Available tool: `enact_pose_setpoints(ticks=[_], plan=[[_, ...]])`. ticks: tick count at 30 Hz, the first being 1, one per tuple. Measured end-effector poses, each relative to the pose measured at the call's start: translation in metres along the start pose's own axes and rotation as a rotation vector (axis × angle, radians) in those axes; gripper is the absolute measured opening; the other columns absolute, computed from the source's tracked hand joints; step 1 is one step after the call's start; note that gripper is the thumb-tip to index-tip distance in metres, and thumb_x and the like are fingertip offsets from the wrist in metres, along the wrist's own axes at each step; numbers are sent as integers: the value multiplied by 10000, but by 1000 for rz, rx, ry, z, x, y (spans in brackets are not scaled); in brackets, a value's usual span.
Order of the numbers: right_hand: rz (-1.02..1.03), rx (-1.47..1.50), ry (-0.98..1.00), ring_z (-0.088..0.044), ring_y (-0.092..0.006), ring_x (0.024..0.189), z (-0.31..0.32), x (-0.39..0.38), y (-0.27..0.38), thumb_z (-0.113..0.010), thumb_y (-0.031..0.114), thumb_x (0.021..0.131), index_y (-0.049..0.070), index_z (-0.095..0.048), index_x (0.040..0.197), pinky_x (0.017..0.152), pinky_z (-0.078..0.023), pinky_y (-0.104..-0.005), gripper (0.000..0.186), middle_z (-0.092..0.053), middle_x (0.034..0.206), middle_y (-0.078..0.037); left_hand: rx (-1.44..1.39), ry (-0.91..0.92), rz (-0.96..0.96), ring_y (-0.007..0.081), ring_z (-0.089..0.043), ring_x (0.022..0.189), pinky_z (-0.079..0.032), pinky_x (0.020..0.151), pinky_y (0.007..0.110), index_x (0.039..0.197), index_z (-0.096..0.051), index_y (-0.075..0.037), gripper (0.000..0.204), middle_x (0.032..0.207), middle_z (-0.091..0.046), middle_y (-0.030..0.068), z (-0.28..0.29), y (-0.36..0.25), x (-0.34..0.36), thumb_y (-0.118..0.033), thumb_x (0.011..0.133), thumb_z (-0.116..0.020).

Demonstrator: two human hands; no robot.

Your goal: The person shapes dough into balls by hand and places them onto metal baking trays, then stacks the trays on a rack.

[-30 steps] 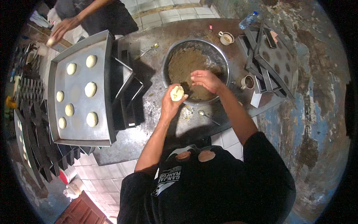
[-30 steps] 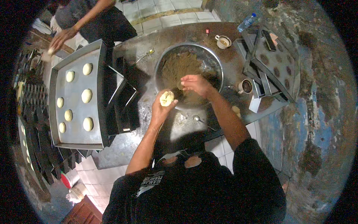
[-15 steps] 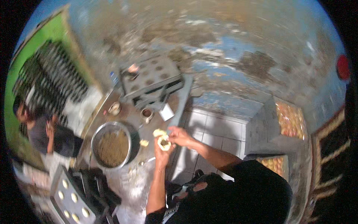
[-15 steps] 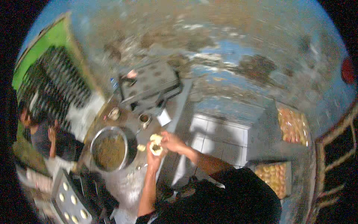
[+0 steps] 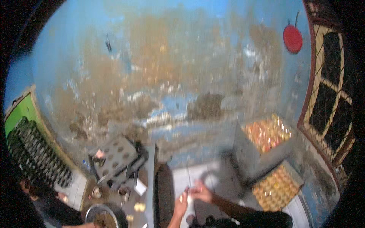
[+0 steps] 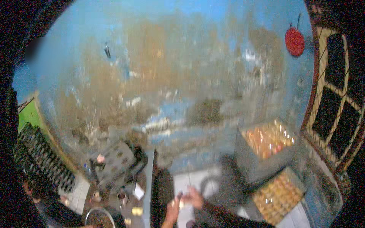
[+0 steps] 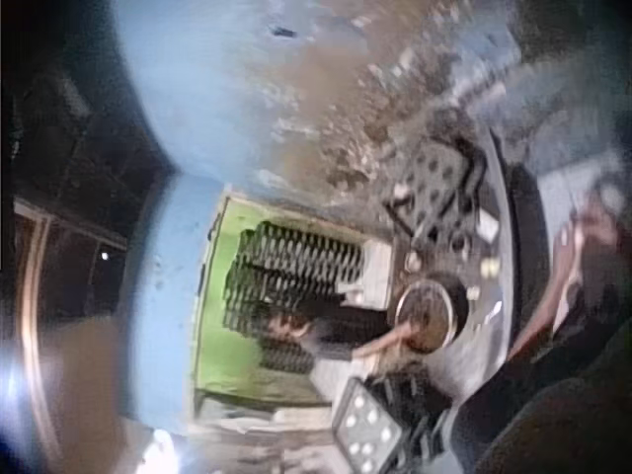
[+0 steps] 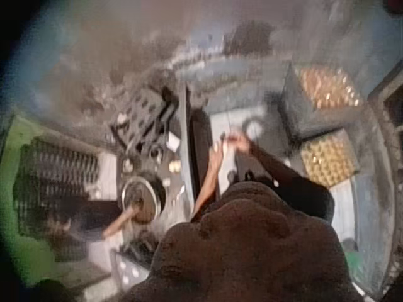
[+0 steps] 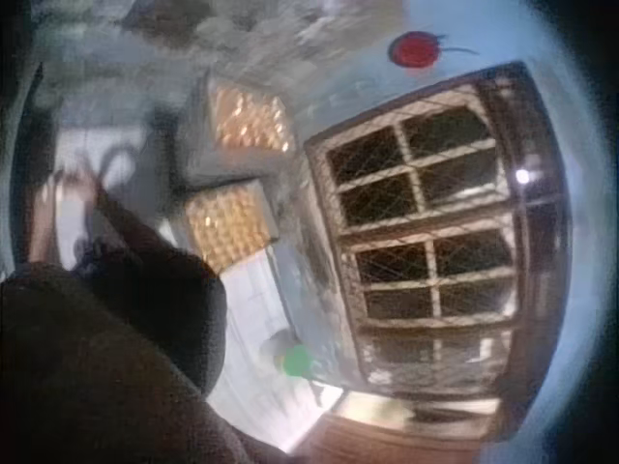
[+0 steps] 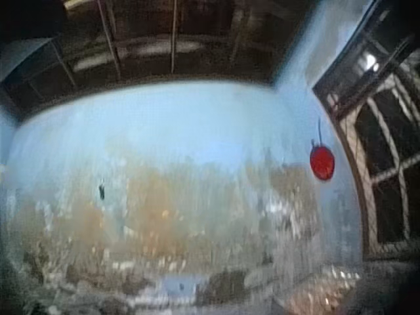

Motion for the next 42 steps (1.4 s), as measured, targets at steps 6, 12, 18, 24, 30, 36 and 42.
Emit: enact_pose_setpoints(ticks=[6, 12, 18, 24, 30, 36, 42], plan=[[378, -850, 483, -669, -222, 1039, 7, 52, 31, -710, 269, 929, 90, -446, 1436, 880, -513, -369, 599, -704, 1070, -161, -315, 482, 261, 135, -603, 957, -496, 800, 282, 1320, -385, 10, 581, 1132, -663, 100, -6, 1, 58, -256, 934, -729], [332, -807, -185, -689, -209, 991, 30, 96, 73, -685, 360, 947, 88, -390, 1479, 904, -529, -385, 667, -719, 1082, -98, -184, 432, 340, 75, -579, 842, -476, 706, 267, 1243, -682, -63, 367, 947, -674, 31, -12, 34, 141, -344, 1023, -597], [332, -1317, 467, -693, -252, 986, -15, 153, 107, -673, 280, 954, 42, -569, 1311, 892, -527, -398, 441, -715, 1068, -127, -631, 639, 62, 135, -583, 984, -498, 866, 326, 1362, -563, -69, 465, 1096, -644, 65, -20, 85, 174, -388, 1025, -574], [502, -939, -149, -641, -339, 925, -43, 134, 131, -593, 182, 972, 28, -636, 983, 898, -495, -413, 160, -638, 1025, -176, -548, 361, 213, 230, -604, 1116, -456, 1019, 384, 1345, -588, -63, 624, 1222, -646, 82, 2, -21, 172, -544, 1069, -301], [684, -767, 134, -585, -311, 1013, -106, 139, 86, -602, 180, 959, 10, -574, 943, 895, -452, -404, 173, -591, 1021, -151, -1357, -29, 306, 211, -522, 1265, -376, 1109, 383, 1493, -440, -101, 614, 1427, -539, 75, 30, -38, 112, -528, 1062, -339], [944, -779, 585, -585, -327, 1007, -172, 110, 55, -673, 71, 902, 16, -557, 923, 945, -461, -488, 130, -575, 966, -144, -1380, -326, 336, 144, -501, 1285, -367, 1110, 357, 1490, -435, -143, 563, 1433, -539, -27, 48, -37, 23, -478, 1039, -468], [878, -498, 876, -582, -305, 1016, -241, 11, 15, -681, 42, 853, 24, -584, 860, 926, -471, -427, 99, -593, 999, -133, -1517, -528, 56, 101, -552, 1191, -395, 1072, 296, 1376, -528, -149, 435, 1336, -596, -30, 106, -77, -89, -431, 1051, -466]])
Point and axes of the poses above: each hand's wrist, its own x-axis towards the middle knuckle, its own z-axis out of the back of the hand, y = z × x, the point moved 1 cm from there along x, towards the middle knuckle
